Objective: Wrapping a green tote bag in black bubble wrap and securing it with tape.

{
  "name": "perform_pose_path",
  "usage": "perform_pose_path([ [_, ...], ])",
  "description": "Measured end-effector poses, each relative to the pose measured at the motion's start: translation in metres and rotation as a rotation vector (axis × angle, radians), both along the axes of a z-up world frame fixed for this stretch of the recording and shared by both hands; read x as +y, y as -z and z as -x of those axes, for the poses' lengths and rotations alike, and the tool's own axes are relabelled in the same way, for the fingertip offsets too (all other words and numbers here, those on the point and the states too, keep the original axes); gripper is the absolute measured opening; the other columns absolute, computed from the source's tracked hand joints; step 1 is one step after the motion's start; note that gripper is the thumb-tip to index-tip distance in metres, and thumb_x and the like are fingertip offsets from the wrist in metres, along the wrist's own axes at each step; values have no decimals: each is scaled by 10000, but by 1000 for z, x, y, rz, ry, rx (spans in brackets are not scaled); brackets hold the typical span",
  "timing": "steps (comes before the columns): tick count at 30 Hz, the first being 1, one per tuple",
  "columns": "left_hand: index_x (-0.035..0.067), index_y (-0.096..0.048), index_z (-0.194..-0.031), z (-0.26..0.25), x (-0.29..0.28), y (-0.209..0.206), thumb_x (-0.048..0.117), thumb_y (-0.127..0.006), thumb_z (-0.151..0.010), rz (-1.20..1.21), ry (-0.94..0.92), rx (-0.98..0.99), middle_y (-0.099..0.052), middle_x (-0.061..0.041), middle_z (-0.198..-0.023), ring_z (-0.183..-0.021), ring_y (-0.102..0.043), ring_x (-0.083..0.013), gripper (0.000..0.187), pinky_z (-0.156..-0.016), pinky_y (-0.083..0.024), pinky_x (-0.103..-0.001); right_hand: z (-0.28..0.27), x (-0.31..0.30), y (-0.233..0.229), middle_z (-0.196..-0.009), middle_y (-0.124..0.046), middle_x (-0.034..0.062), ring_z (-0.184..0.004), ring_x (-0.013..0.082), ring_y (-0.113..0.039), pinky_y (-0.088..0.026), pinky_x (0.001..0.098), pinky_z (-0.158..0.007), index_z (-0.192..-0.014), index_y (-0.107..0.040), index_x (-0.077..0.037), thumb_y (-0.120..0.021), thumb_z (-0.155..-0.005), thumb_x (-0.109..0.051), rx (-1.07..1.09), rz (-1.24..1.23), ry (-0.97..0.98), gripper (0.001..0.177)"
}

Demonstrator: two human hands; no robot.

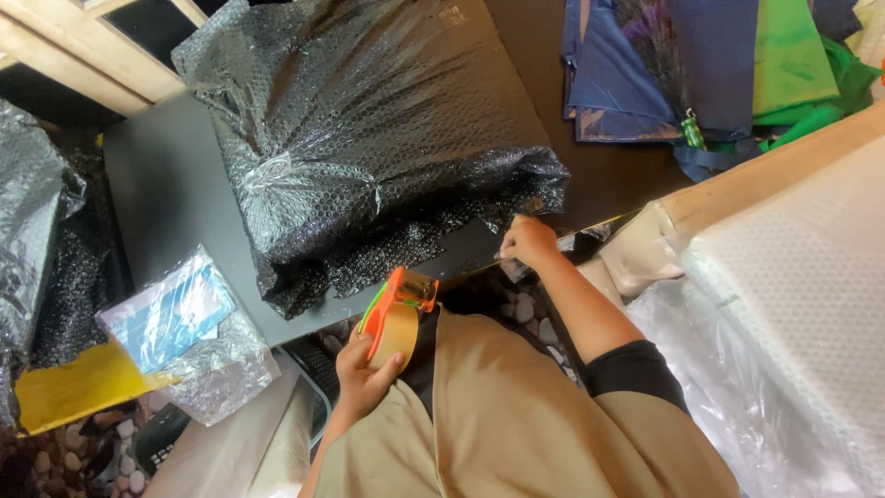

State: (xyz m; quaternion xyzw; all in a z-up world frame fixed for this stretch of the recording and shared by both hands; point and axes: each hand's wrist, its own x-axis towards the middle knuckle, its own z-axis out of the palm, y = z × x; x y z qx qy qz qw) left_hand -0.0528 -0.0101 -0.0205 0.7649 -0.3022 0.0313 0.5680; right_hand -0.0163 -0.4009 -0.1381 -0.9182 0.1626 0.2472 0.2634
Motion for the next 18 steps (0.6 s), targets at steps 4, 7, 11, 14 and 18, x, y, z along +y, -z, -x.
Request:
perform_pose_path([
  [4,73,-412,-662,0,4,3,298,-764,-867,3,-16,11,-335,-9,-644,-647,-317,-177,465,-863,-457,-385,8,3,-9,-1137,-582,-56,-1108,176,-523,-469,343,-820,-930,-842,-256,-860,-808,-351,-68,14,79,156],
  [7,60,-450,-675,-4,5,0,295,-754,-878,9,16,-6,-337,-7,-654,-667,-349,-190,434,-891,-483,-410,8,2,-13,-1223,-579,-10,-1169,209,-525,-494,371,-846,-1189,-726,-282,-864,-797,-312,-57,-36,168,417],
  [11,72,-439,-667,-9,6,-8,297,-732,-900,12,68,-16,-313,-3,-624,-617,-286,-156,437,-932,-478,-429,5,-4,-18,-1318,-642,57,-1215,292,-612,-490,443,-980,-1190,-771,-236,-809,-848,-270,-175,-248,382,346],
  [14,83,-436,-666,-13,12,-6,291,-748,-890,3,91,5,-301,10,-631,-627,-273,-156,437,-890,-454,-384,13,2,-71,-1189,-769,11,-1143,171,-716,-505,347,-1094,-1147,-783,-178,-778,-881,-194,-254,-347,600,267],
  [18,77,-492,-709,-20,24,6,328,-734,-905,-54,100,43,-401,9,-658,-654,-357,-159,400,-891,-453,-384,27,51,-137,-1368,-688,37,-1186,158,-706,-520,359,-1110,-1413,-593,-134,-632,-953,-57,-318,-545,617,469],
])
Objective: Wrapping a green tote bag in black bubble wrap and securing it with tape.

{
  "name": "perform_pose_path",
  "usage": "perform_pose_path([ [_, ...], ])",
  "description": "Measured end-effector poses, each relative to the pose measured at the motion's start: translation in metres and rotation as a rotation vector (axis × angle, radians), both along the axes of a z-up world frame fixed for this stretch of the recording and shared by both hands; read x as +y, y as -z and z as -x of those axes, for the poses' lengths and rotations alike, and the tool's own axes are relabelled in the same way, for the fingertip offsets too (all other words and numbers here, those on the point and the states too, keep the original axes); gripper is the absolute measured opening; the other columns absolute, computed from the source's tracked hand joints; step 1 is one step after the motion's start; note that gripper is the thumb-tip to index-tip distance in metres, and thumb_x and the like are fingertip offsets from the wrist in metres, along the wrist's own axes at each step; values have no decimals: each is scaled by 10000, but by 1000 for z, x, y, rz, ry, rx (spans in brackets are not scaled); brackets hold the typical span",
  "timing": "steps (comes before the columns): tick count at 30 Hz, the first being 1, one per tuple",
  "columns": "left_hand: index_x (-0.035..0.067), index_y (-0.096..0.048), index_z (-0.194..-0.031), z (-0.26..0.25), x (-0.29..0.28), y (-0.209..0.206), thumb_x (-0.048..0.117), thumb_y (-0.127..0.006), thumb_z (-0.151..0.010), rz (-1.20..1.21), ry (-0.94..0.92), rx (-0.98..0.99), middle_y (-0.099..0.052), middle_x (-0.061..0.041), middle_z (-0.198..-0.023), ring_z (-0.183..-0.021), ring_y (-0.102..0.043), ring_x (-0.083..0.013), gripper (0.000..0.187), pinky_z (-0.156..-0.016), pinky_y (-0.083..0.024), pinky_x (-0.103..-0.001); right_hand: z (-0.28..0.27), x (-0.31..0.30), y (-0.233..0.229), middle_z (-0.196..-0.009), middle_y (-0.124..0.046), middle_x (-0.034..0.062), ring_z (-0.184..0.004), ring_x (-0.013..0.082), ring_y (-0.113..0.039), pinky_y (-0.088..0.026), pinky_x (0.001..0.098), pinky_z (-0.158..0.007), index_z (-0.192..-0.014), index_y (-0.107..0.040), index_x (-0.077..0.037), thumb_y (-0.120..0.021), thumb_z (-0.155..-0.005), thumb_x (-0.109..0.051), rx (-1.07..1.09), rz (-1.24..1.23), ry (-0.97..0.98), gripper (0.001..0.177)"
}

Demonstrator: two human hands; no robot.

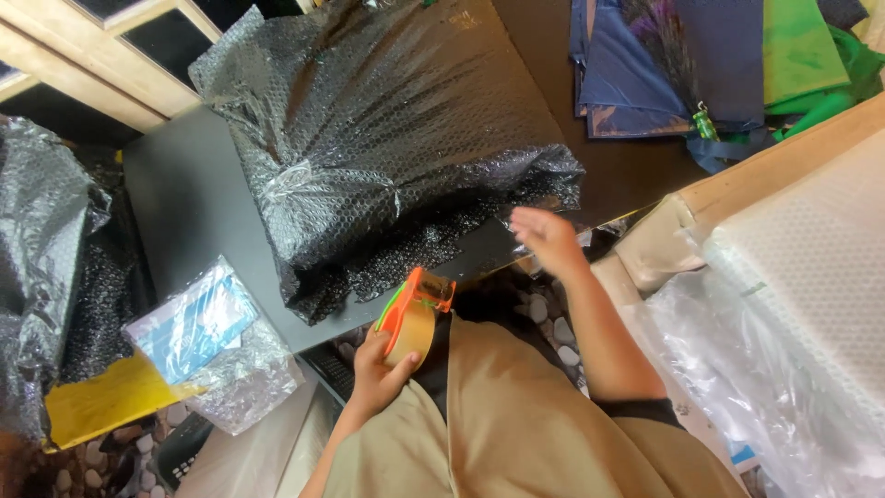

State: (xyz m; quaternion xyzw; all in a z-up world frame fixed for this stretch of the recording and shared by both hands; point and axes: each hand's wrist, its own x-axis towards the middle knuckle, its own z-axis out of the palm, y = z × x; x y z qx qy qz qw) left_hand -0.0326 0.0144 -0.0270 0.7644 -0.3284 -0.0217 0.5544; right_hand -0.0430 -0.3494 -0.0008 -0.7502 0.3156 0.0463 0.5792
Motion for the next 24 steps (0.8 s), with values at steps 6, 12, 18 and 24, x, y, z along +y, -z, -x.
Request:
perform_pose_path([
  [6,126,-408,-760,-10,17,12,410,-725,-923,-220,102,120,-369,31,-732,-786,-339,-188,456,-727,-328,-321,16,86,-7,-1142,-713,12,-809,83,-567,-457,196,-627,-1184,-751,-152,-785,-880,-152,-472,150,-209,305],
  [12,126,-396,-750,-26,25,7,413,-720,-930,-211,171,52,-352,28,-705,-725,-323,-178,469,-769,-338,-326,12,127,8,-1022,-716,59,-911,222,-681,-565,319,-816,-1022,-814,-163,-890,-798,-254,-607,414,-170,253],
  [18,127,-381,-739,-27,28,1,417,-715,-938,-191,226,-2,-332,24,-672,-652,-303,-167,485,-819,-351,-331,16,136,16,-953,-729,6,-880,188,-683,-545,295,-774,-920,-793,-157,-887,-789,-193,-500,219,-104,166],
  [24,129,-379,-726,-26,18,-12,395,-709,-949,-164,249,-28,-326,17,-656,-611,-282,-163,480,-849,-351,-333,22,145,2,-902,-648,16,-866,180,-618,-497,319,-801,-865,-673,-118,-766,-896,-98,-495,356,-225,99],
])
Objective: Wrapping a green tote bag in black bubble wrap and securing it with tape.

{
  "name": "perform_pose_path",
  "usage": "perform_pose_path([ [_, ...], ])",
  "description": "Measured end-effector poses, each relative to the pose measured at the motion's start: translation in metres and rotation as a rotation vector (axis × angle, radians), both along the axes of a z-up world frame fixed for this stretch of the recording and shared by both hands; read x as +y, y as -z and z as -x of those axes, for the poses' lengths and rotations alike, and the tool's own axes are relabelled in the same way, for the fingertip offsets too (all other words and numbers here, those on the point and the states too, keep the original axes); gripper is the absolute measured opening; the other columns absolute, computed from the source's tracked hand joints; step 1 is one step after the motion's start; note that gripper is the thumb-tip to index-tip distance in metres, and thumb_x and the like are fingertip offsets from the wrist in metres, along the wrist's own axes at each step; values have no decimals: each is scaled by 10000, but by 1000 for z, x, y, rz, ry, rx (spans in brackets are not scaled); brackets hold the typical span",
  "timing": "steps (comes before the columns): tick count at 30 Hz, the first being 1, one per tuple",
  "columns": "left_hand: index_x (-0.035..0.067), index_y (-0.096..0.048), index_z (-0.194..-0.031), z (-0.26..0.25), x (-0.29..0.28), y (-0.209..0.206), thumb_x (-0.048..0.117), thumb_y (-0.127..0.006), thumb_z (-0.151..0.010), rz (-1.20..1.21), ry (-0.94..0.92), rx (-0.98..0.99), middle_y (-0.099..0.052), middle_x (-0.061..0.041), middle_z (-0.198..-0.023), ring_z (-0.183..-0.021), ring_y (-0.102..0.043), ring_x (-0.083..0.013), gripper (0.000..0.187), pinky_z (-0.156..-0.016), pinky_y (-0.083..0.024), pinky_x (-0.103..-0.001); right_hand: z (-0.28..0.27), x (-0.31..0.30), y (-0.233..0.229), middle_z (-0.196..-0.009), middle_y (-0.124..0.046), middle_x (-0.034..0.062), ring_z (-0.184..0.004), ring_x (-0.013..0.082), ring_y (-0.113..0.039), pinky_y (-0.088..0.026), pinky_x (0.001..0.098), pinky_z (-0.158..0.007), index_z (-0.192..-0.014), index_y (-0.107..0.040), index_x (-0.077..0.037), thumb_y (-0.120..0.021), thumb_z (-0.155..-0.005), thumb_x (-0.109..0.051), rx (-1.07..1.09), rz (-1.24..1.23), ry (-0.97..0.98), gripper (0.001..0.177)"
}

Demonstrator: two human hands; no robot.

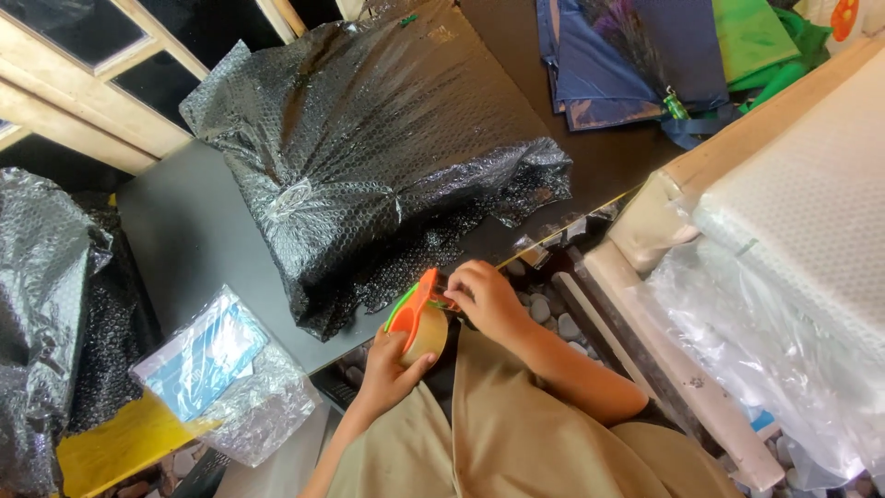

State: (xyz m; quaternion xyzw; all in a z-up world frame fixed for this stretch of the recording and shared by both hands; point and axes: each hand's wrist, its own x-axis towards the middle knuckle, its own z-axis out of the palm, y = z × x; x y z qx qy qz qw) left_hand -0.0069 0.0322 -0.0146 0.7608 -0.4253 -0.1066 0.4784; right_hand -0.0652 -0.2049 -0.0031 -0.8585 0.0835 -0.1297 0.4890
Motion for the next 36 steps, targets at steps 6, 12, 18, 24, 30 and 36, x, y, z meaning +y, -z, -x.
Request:
perform_pose_path([
  [6,143,-260,-720,8,-7,12,365,-750,-933,-137,-58,73,-229,30,-652,-624,-207,-141,578,-787,-328,-293,10,10,7,-975,-628,92,-890,275,-581,-500,365,-755,-909,-564,-46,-633,-977,-37,-89,359,-4,97],
  [12,150,-276,-708,13,-23,11,439,-733,-939,-183,-104,61,-244,29,-625,-603,-215,-131,588,-724,-320,-302,13,-2,15,-908,-581,72,-843,257,-551,-458,355,-713,-894,-506,-89,-520,-1007,-46,60,307,-25,121],
  [18,153,-249,-706,22,-41,14,441,-745,-934,-180,-146,52,-203,35,-647,-616,-186,-125,617,-648,-282,-296,24,-19,7,-916,-607,84,-819,263,-563,-443,378,-690,-901,-497,-96,-514,-998,-57,147,224,-35,106],
  [24,123,-343,-706,26,-48,26,417,-817,-864,-201,-354,212,-270,30,-676,-658,-277,-128,579,-572,-278,-318,22,-46,-36,-1208,-628,144,-1049,223,-684,-590,331,-965,-844,-585,-74,-679,-942,-106,100,-60,-111,139],
  [30,92,-546,-730,27,-48,-10,532,-696,-857,-68,-187,200,-470,3,-693,-674,-419,-158,482,-632,-335,-334,17,-58,-50,-750,-784,61,-711,127,-759,-579,230,-678,-714,-615,-99,-826,-839,-67,265,-451,-24,247],
  [36,143,-426,-762,30,-33,-31,549,-655,-891,-288,-37,158,-350,43,-671,-648,-318,-151,484,-721,-304,-320,12,-70,-44,-866,-766,46,-720,112,-711,-566,248,-678,-689,-584,-113,-860,-811,-70,308,-428,-71,305],
])
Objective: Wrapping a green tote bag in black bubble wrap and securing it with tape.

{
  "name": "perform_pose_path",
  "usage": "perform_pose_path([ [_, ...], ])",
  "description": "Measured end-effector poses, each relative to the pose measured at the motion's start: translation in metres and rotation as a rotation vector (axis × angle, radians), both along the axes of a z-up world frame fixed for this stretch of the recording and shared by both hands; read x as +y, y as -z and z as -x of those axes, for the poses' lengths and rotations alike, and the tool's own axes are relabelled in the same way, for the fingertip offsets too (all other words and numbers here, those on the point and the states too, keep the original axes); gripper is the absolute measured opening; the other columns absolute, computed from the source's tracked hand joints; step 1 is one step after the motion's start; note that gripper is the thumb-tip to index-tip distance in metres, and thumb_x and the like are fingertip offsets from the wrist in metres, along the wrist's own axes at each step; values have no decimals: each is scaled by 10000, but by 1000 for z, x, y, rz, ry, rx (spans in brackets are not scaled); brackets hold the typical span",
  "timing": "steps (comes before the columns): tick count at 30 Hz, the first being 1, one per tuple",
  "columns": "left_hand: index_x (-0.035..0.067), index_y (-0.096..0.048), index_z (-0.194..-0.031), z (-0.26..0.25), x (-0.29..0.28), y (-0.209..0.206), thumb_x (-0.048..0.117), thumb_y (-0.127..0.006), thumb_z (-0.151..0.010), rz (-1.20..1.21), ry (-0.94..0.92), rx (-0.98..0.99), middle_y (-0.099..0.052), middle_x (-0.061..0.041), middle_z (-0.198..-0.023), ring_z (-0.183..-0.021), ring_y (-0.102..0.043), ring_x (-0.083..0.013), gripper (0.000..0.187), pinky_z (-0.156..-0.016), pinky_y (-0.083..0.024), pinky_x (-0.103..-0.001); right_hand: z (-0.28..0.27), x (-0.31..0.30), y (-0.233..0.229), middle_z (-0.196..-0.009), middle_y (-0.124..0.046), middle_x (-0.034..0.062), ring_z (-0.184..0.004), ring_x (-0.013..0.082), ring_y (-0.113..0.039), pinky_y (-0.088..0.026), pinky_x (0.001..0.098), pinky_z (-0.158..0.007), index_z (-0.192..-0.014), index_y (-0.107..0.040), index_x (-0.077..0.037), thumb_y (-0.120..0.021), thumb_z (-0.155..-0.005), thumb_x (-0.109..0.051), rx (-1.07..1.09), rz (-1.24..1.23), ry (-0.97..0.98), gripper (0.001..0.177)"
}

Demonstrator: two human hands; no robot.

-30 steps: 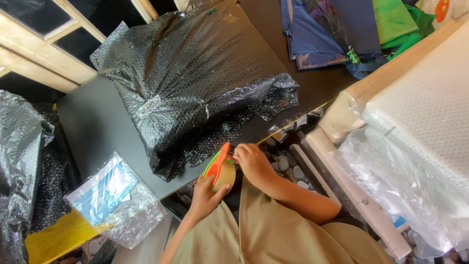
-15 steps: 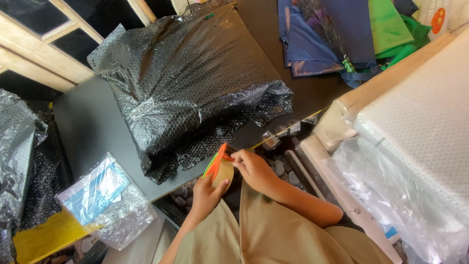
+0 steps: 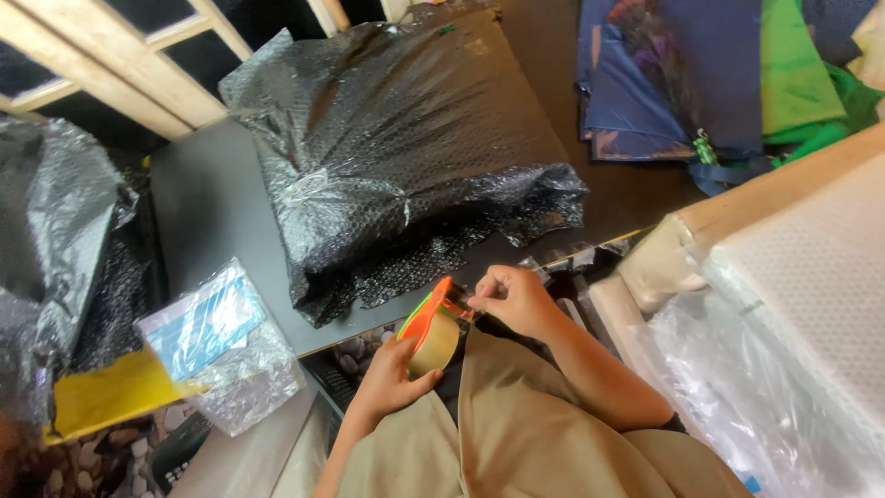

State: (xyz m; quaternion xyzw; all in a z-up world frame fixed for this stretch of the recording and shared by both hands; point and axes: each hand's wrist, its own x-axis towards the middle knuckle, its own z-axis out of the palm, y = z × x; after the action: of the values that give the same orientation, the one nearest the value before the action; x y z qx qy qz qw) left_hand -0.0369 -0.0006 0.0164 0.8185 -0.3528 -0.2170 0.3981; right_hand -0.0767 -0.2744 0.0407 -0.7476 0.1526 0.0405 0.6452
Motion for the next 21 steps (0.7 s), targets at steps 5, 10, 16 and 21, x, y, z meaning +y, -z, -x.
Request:
perform_pose_path([
  [5,129,-402,-717,6,4,-13,472,-715,-884,55,-92,92,-364,35,-663,-666,-329,-138,493,-645,-285,-307,-9,-5,-29,-839,-765,27,-741,113,-729,-575,244,-678,-672,-660,-95,-881,-790,-87,-92,32,-55,251],
  [10,104,-526,-713,7,37,11,470,-721,-878,157,-134,63,-509,-14,-718,-696,-461,-171,446,-643,-359,-324,-24,-37,-40,-841,-761,25,-701,89,-656,-510,241,-650,-705,-640,-111,-859,-817,-111,-66,100,60,246],
  [16,118,-466,-669,10,61,14,541,-662,-909,370,-130,170,-482,21,-704,-762,-484,-170,524,-689,-375,-323,-52,-21,5,-781,-705,51,-685,128,-639,-547,277,-664,-762,-549,-125,-867,-806,-42,105,-180,27,332],
  [21,77,-569,-820,9,76,-4,427,-618,-952,178,-152,306,-595,-32,-901,-878,-535,-172,378,-777,-413,-302,-67,-3,36,-810,-682,43,-712,146,-638,-542,283,-657,-987,-652,-88,-852,-824,-70,215,-242,49,258],
])
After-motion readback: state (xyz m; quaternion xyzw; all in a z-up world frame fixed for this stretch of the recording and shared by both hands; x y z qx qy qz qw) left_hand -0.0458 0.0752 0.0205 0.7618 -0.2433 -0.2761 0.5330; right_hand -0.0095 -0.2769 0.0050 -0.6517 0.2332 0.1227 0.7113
